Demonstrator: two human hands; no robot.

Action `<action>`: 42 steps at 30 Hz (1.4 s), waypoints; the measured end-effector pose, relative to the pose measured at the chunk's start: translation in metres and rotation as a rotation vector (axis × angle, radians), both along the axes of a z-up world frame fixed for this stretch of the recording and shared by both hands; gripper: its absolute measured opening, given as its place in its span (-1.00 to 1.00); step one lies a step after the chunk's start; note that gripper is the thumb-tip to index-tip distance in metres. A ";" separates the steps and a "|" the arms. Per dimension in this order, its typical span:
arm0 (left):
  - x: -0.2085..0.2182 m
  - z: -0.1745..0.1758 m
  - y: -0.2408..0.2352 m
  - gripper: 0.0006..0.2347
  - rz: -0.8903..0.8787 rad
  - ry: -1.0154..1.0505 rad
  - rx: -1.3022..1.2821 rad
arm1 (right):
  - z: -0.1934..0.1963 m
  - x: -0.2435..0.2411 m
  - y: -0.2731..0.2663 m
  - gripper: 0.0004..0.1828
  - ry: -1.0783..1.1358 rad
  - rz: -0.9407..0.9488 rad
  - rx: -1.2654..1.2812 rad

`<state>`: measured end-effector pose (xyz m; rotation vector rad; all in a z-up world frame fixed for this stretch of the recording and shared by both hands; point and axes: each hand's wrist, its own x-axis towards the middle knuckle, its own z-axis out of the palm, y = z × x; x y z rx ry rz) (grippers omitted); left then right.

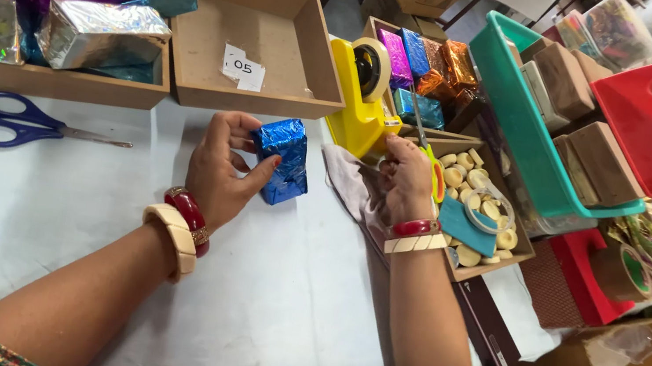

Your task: The person wraps a small rectangular object with shiny blue foil paper. They fold the edges and corners of the paper around the object and secure the folds with clear adhesive tape. Finally, the wrapped gift is placed into a cardboard box.

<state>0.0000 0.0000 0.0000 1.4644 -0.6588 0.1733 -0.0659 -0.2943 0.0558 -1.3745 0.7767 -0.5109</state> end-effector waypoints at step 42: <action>-0.001 -0.005 -0.002 -0.61 -0.056 0.096 -0.069 | -0.044 -0.024 0.130 -0.85 -0.381 0.517 -0.461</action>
